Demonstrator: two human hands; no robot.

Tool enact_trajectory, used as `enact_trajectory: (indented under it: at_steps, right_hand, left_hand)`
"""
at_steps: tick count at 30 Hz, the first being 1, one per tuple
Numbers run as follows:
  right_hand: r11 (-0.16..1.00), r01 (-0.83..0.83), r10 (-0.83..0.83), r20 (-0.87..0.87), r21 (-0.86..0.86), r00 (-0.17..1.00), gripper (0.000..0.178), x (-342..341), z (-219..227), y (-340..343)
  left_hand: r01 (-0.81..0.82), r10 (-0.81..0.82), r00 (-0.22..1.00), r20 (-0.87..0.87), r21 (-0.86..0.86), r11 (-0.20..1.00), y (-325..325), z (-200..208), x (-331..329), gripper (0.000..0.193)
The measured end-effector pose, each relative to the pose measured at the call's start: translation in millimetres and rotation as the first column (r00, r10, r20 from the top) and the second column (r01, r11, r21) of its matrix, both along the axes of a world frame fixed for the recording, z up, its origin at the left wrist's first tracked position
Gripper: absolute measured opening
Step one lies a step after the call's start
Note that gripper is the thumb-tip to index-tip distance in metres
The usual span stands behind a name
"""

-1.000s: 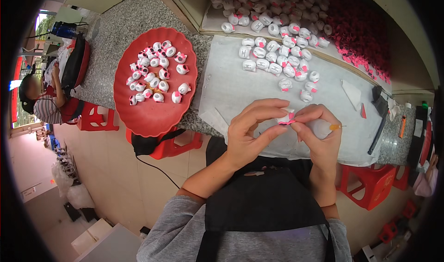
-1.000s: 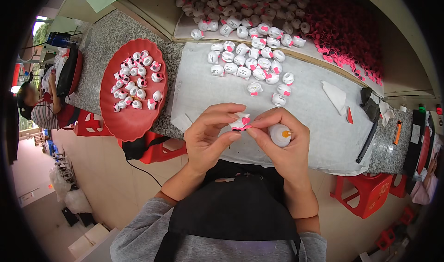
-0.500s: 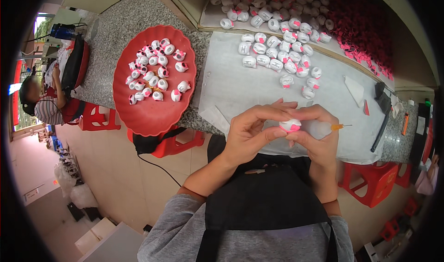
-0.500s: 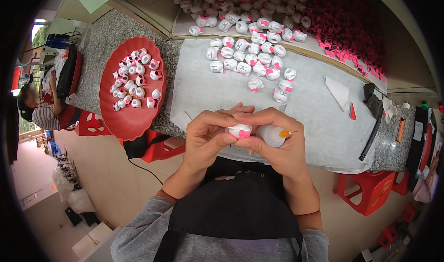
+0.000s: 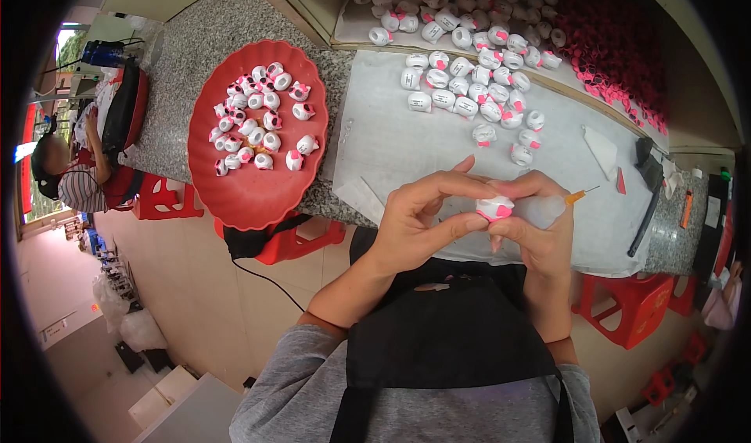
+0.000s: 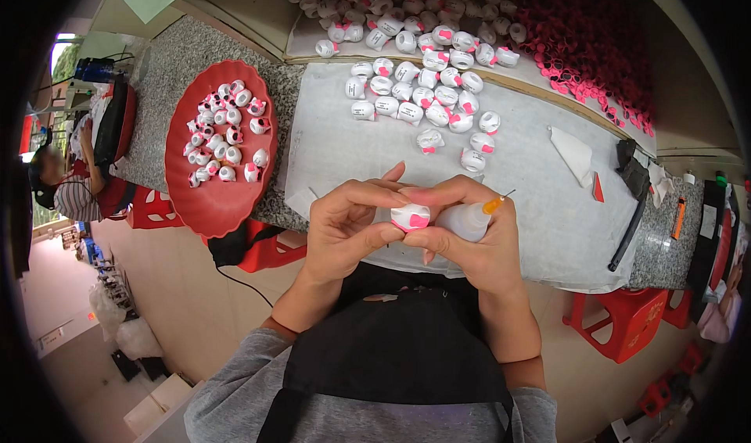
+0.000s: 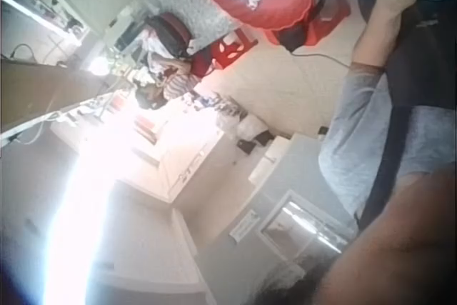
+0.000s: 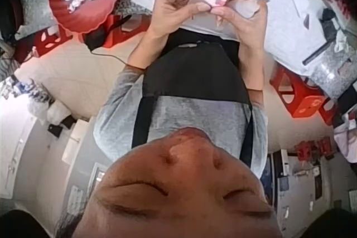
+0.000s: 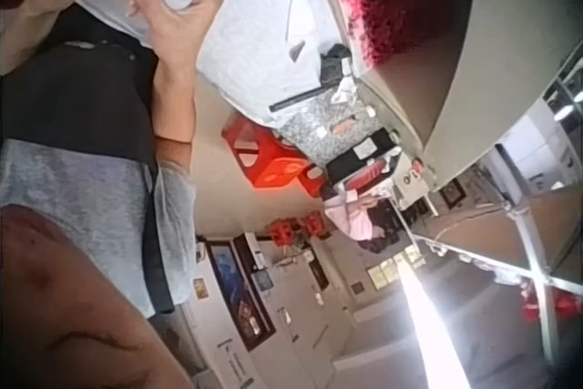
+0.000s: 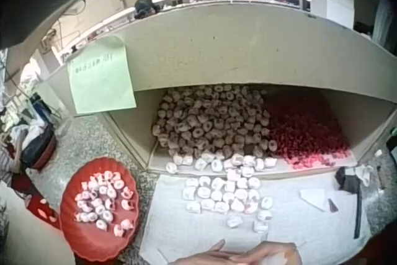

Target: Apply glue to plastic toy components and assemble them on a workbench.

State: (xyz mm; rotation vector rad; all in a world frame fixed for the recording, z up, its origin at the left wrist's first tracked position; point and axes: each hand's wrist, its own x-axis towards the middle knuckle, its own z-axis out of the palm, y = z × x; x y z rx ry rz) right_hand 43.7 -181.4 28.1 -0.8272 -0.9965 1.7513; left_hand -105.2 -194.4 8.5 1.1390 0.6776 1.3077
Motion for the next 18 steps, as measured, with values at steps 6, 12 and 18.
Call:
enact_trajectory:
  at_steps: [6, 12, 18]
  right_hand:
    - [0.999, -0.037, 0.037, 0.062, -0.002, 0.997, 0.027, 2.8, 0.0, 2.8]
    - [1.000, 0.000, -0.002, 0.081, 0.025, 0.997, 0.025, -1.4, -0.7, 1.2]
    - [0.999, 0.039, -0.039, 0.037, 0.009, 0.999, 0.024, -5.2, -1.7, 2.1]
  left_hand:
    - [-0.062, 0.062, 0.997, 0.037, -0.017, 0.998, -1.2, -3.5, 4.3, 0.025]
    - [-0.096, 0.096, 0.995, 0.011, 0.019, 0.995, -0.6, -0.8, 5.4, 0.025]
    - [-0.097, 0.097, 0.995, -0.001, -0.010, 0.995, 0.5, -3.5, 4.6, 0.024]
